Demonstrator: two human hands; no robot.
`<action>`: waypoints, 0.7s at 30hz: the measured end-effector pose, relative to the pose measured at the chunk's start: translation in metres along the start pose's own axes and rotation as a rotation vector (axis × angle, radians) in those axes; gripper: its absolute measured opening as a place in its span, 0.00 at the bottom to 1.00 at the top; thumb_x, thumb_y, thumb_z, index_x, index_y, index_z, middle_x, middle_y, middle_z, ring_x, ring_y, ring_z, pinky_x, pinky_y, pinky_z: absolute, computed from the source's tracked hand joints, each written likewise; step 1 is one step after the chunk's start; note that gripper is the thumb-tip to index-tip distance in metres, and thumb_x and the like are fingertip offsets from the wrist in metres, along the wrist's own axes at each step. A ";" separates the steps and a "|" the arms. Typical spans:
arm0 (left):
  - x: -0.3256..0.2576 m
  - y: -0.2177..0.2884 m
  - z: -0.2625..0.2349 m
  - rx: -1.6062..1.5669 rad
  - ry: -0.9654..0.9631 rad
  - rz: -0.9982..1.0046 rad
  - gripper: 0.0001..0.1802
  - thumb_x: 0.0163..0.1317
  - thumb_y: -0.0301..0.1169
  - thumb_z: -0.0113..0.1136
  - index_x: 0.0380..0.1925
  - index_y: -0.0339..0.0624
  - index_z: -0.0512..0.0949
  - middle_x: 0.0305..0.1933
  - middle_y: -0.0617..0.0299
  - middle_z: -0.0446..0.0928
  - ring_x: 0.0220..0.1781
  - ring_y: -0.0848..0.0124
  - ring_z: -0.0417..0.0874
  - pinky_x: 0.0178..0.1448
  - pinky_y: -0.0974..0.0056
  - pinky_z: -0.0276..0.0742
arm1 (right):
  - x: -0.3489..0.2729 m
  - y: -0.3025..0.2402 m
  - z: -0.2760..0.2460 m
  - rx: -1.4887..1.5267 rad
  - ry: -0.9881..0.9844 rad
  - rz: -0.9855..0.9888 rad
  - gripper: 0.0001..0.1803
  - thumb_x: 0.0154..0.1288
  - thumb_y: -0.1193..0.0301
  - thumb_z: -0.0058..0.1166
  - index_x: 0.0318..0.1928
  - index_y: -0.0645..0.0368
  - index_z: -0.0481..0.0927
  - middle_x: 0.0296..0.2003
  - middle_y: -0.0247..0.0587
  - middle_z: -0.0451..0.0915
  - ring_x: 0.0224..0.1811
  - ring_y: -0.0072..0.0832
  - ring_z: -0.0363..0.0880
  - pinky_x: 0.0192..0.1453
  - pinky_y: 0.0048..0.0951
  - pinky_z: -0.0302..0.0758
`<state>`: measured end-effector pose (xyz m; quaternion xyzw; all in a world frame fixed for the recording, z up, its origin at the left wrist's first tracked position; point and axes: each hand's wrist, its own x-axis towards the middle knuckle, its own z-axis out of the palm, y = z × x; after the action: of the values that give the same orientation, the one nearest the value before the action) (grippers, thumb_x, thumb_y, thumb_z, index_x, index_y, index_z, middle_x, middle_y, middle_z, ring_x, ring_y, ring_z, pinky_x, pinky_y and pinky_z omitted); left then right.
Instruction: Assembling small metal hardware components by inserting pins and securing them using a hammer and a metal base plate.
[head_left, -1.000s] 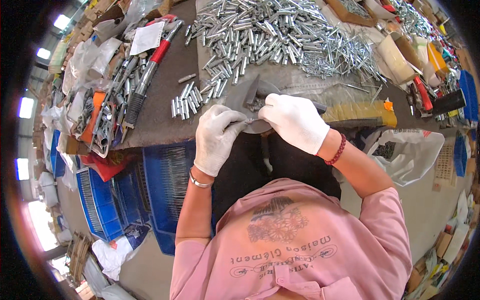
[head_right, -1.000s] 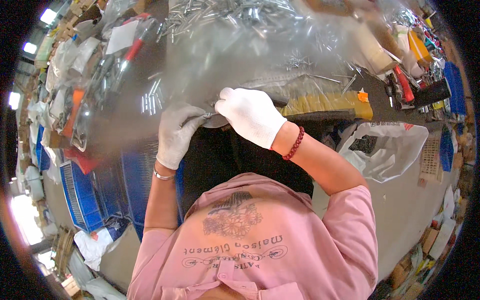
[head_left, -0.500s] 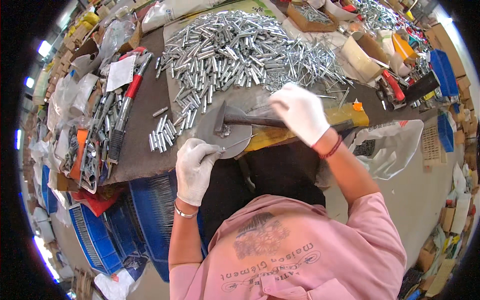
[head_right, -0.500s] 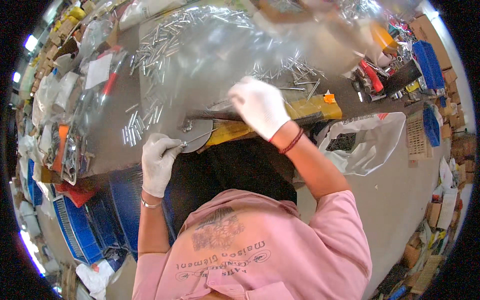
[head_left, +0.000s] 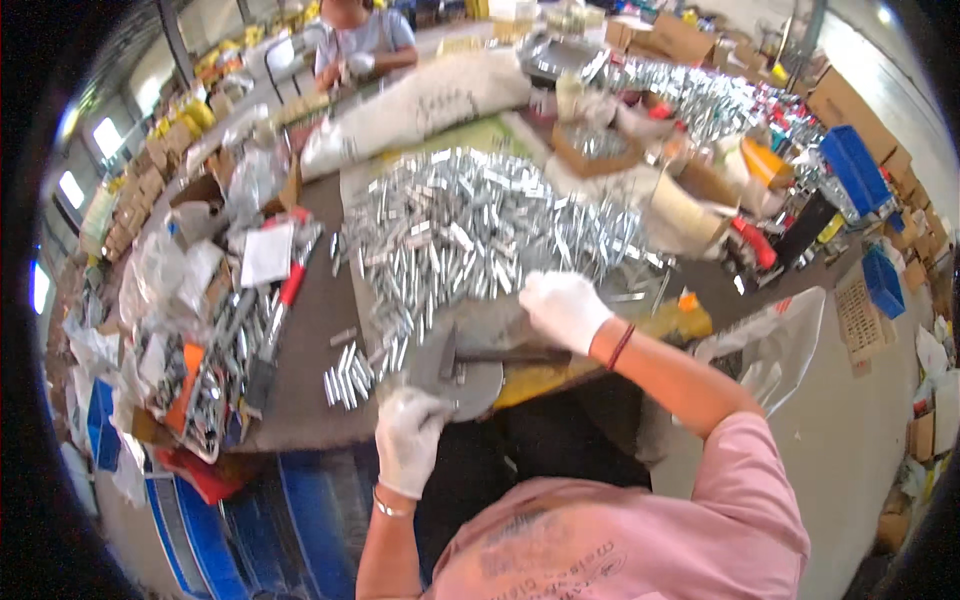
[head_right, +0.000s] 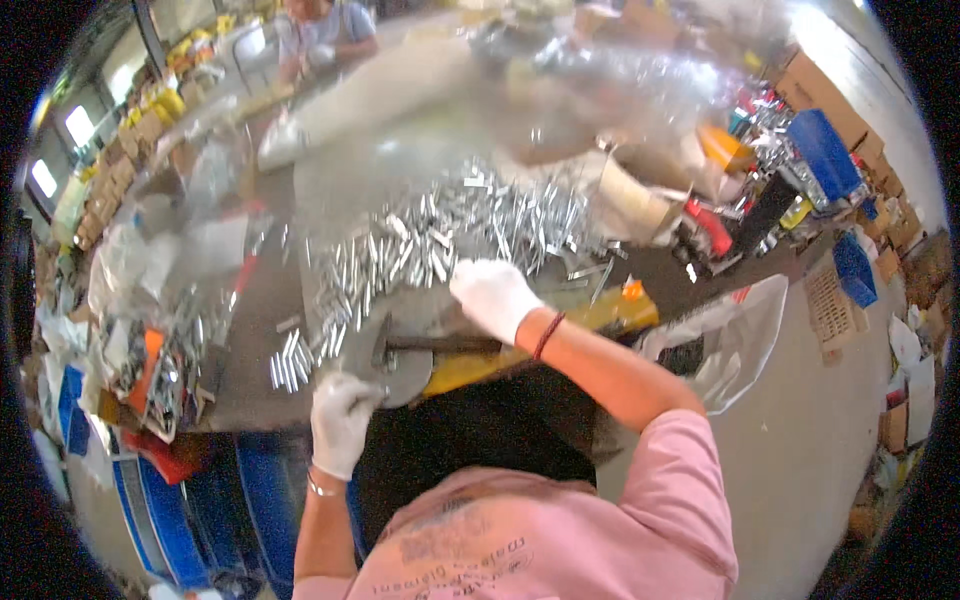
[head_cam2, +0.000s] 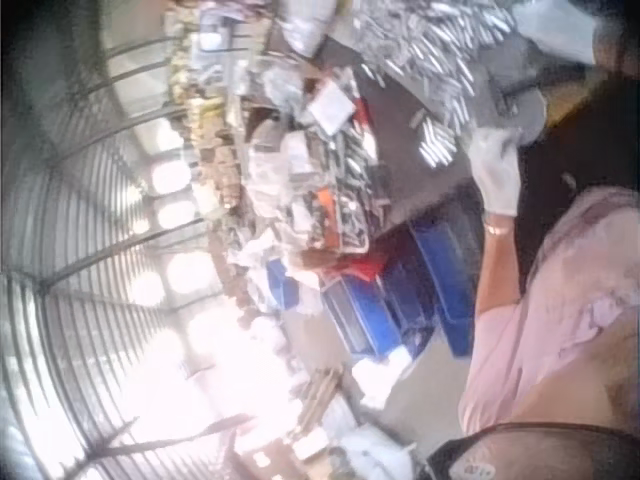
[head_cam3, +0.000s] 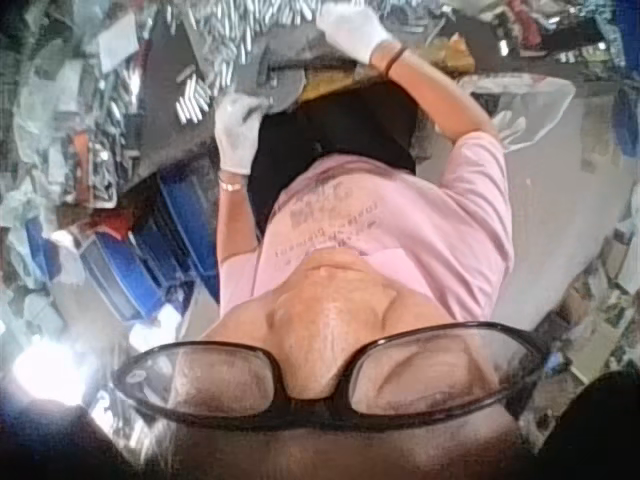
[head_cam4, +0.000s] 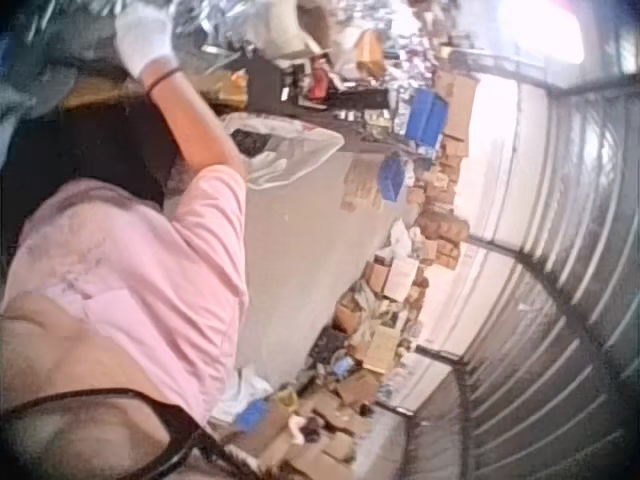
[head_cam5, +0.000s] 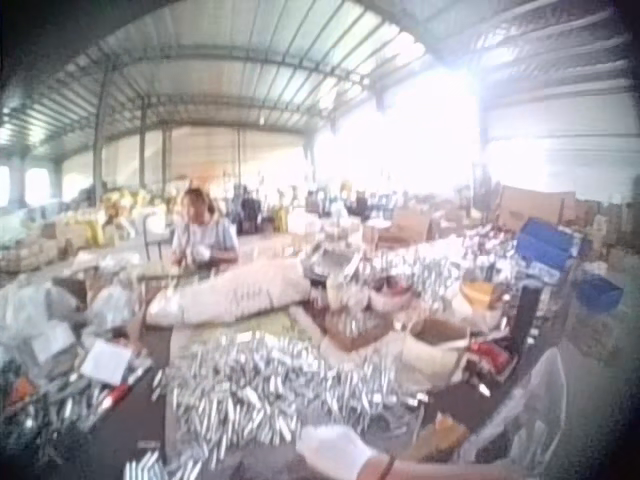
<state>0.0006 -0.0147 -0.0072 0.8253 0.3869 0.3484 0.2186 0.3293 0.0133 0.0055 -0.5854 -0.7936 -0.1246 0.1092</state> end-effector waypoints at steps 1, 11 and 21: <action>0.000 0.004 0.000 -0.002 0.012 0.005 0.06 0.54 0.24 0.77 0.31 0.44 0.88 0.36 0.56 0.82 0.43 0.54 0.85 0.50 0.53 0.79 | -0.003 0.001 -0.001 0.038 -0.012 0.012 0.04 0.63 0.70 0.61 0.35 0.55 0.85 0.37 0.41 0.83 0.39 0.40 0.88 0.45 0.40 0.86; 0.005 0.012 -0.003 0.014 0.043 0.021 0.07 0.53 0.25 0.77 0.32 0.45 0.88 0.36 0.58 0.82 0.42 0.55 0.85 0.48 0.54 0.79 | -0.005 -0.068 -0.047 0.637 0.123 0.083 0.04 0.65 0.70 0.62 0.39 0.53 0.85 0.37 0.43 0.86 0.40 0.46 0.88 0.45 0.41 0.85; 0.009 0.007 0.001 0.007 0.076 0.071 0.09 0.51 0.23 0.76 0.33 0.40 0.87 0.37 0.55 0.84 0.44 0.54 0.86 0.50 0.53 0.81 | 0.011 -0.137 -0.052 0.766 -0.079 -0.063 0.20 0.72 0.73 0.54 0.62 0.52 0.80 0.41 0.49 0.86 0.47 0.51 0.88 0.50 0.48 0.83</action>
<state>0.0091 -0.0121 0.0002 0.8256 0.3667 0.3854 0.1883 0.1968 -0.0325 0.0483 -0.4819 -0.8038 0.2004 0.2855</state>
